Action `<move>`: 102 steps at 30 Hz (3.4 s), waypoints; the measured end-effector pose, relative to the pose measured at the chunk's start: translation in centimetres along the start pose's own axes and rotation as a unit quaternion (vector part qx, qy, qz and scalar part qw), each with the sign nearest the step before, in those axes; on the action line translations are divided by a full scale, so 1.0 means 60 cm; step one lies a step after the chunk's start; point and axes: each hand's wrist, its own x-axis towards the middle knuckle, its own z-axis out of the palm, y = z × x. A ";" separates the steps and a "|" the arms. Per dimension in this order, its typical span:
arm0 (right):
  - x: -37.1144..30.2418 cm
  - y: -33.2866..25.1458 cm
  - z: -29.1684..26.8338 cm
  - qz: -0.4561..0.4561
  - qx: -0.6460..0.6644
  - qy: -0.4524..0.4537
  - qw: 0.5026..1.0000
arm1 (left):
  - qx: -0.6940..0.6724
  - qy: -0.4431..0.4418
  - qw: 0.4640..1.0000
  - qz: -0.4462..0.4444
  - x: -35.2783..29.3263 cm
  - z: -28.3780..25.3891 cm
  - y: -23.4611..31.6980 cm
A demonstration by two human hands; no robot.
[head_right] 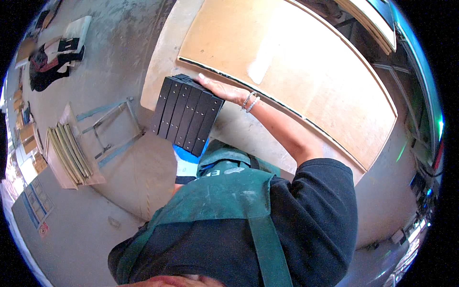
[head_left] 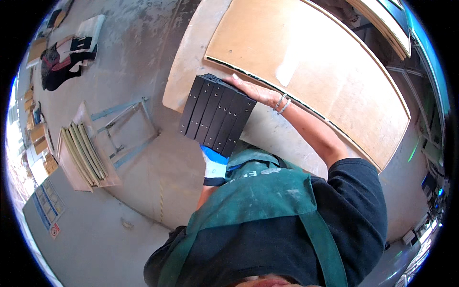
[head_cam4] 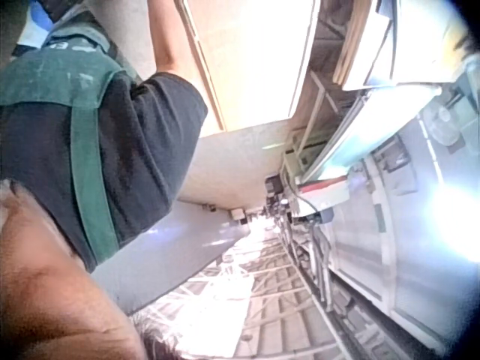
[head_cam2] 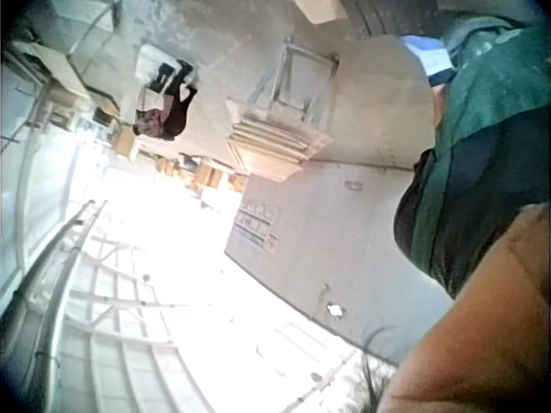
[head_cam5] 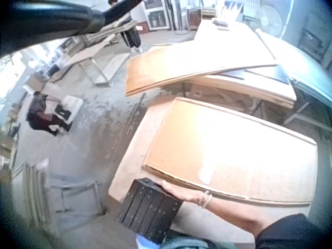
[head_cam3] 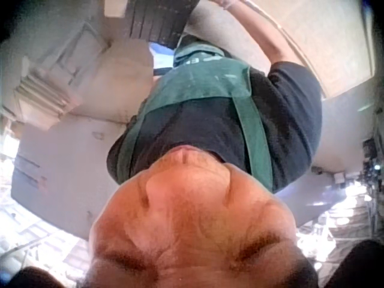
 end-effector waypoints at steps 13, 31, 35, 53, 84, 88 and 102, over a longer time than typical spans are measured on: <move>-0.190 0.113 0.169 0.022 0.202 0.437 0.876 | 0.170 -0.024 0.985 0.017 0.119 -0.225 0.151; -0.050 0.101 0.351 -0.127 0.381 0.533 0.745 | -0.509 -0.194 0.656 -0.522 0.262 -0.196 0.183; -0.038 0.064 0.376 -0.157 0.337 0.526 0.765 | -0.610 -0.061 0.569 -0.548 0.209 -0.158 0.247; -0.095 0.144 0.377 -0.037 0.396 0.599 0.695 | 0.539 -0.332 0.771 0.071 0.157 -0.171 0.178; -0.078 0.165 0.386 -0.043 0.491 0.549 0.675 | 0.111 -0.317 0.900 -0.276 0.215 -0.228 0.076; -0.088 0.205 0.397 0.020 0.468 0.555 0.687 | 0.001 -0.237 0.895 -0.378 0.178 -0.202 0.098; -0.155 0.277 0.396 0.011 0.404 0.492 0.771 | 0.389 -0.374 0.842 0.009 0.194 -0.226 0.095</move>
